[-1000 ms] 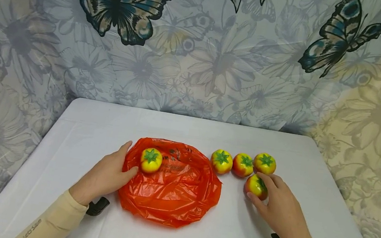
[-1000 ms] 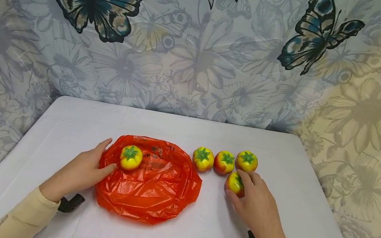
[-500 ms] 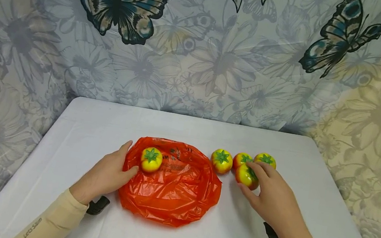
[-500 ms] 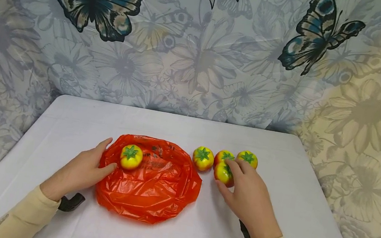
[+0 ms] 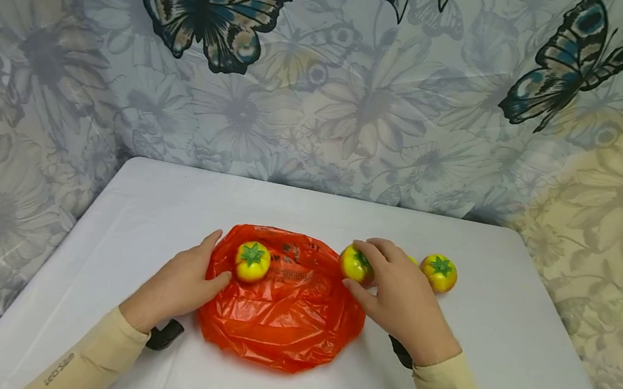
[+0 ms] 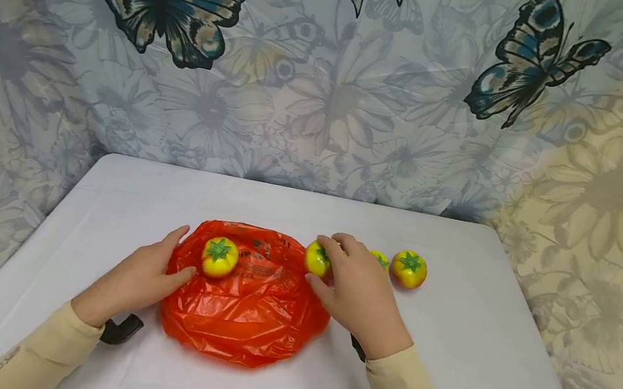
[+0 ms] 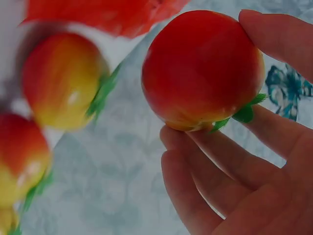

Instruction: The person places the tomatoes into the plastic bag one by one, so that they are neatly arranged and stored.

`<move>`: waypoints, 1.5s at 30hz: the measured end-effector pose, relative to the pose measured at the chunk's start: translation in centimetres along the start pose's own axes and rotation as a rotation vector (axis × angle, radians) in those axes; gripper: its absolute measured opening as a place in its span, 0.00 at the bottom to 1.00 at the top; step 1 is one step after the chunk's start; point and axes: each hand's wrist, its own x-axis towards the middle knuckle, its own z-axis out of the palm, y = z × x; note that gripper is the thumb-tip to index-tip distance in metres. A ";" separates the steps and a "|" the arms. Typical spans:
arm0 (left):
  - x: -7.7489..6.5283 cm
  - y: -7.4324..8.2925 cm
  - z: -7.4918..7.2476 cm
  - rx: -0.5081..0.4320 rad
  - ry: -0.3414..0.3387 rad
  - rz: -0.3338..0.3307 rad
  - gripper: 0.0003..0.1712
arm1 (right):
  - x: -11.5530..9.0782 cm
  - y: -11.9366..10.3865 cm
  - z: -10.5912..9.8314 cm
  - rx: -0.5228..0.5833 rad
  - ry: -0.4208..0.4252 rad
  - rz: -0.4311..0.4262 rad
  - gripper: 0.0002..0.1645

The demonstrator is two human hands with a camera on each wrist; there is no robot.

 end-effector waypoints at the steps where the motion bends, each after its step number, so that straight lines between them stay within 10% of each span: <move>1: 0.0 0.0 0.0 -0.001 0.001 0.000 0.51 | 0.4 -0.4 0.2 0.010 -0.001 -0.010 0.38; 16: -0.1 -0.2 0.1 -0.009 0.024 0.020 0.51 | 4.5 -4.6 4.1 0.114 -0.077 -0.082 0.36; 45: -0.1 0.1 0.2 0.017 0.030 0.014 0.50 | 5.4 -5.8 7.3 0.111 -0.146 -0.115 0.37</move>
